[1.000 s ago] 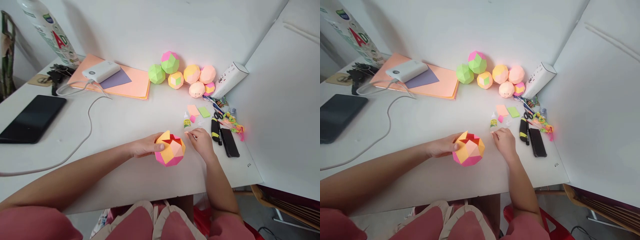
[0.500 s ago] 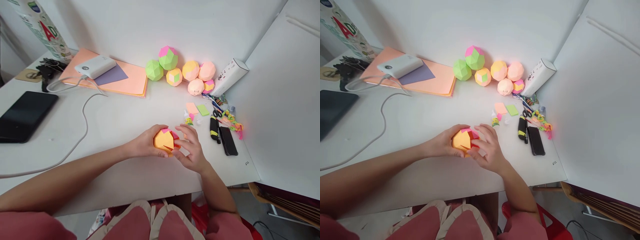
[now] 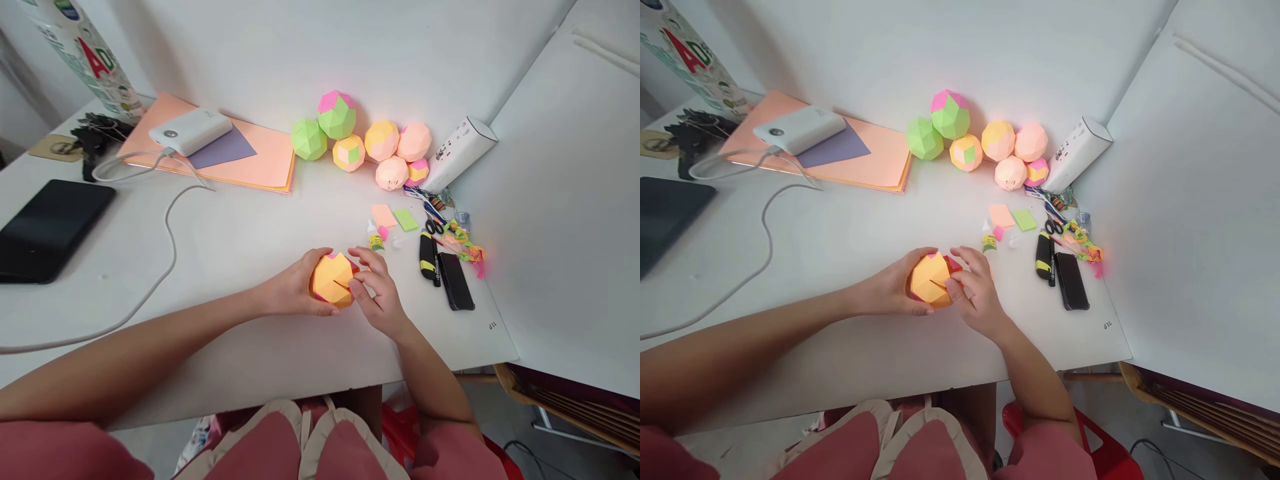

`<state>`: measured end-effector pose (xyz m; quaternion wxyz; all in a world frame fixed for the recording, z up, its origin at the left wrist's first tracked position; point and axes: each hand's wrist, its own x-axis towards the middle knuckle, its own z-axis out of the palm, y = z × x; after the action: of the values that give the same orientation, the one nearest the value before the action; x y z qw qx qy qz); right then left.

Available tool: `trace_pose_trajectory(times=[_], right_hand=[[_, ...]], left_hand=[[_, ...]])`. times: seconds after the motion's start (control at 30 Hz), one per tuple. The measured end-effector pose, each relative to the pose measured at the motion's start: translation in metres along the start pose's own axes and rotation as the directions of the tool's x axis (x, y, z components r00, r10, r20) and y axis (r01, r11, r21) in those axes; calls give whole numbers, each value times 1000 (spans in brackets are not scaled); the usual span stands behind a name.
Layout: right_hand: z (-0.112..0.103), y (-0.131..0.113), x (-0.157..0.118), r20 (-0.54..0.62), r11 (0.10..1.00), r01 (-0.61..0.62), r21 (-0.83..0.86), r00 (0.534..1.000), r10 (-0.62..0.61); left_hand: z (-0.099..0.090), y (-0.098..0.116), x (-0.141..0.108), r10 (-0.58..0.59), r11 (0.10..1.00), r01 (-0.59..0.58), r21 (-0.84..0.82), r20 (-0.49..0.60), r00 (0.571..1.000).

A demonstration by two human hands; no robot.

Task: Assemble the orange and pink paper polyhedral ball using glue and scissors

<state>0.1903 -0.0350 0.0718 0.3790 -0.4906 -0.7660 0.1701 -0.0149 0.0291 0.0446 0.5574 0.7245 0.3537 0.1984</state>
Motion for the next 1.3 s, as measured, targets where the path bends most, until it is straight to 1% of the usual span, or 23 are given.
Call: trace_pose_trajectory(times=[0.17, 0.27, 0.37, 0.53, 0.73, 0.87, 1.1, 1.2, 1.3], right_hand=[[-1, 3, 1, -17, 995, 85, -54, 996, -86], [-2, 3, 2, -5, 996, 92, -20, 996, -92], [-3, 3, 2, 26, 998, 44, 40, 999, -45], [-3, 1, 2, 51, 996, -31, 81, 998, 27], [-3, 2, 2, 68, 996, -38, 76, 997, 33], [-4, 0, 3, 95, 995, -48, 87, 995, 40], [6, -3, 1, 98, 959, -230, 165, 971, 216], [10, -5, 1, 77, 962, -223, 160, 974, 213], [9, -6, 1, 79, 968, -200, 153, 979, 190]], left_hand=[[2, 0, 0, 24, 999, -23, 39, -23, 999], [2, -1, 0, 30, 998, -29, 47, -35, 999], [2, -2, 1, 51, 997, -48, 61, -35, 998], [2, -5, 1, 135, 984, -129, 121, -39, 990], [3, -7, 2, 232, 952, -216, 218, -51, 971], [5, -5, 1, 265, 937, -239, 253, -73, 961], [15, -5, -3, 325, 913, -270, 305, -146, 934], [19, -6, -3, 353, 900, -284, 332, -169, 920], [19, -8, -3, 405, 875, -330, 354, -164, 900]])
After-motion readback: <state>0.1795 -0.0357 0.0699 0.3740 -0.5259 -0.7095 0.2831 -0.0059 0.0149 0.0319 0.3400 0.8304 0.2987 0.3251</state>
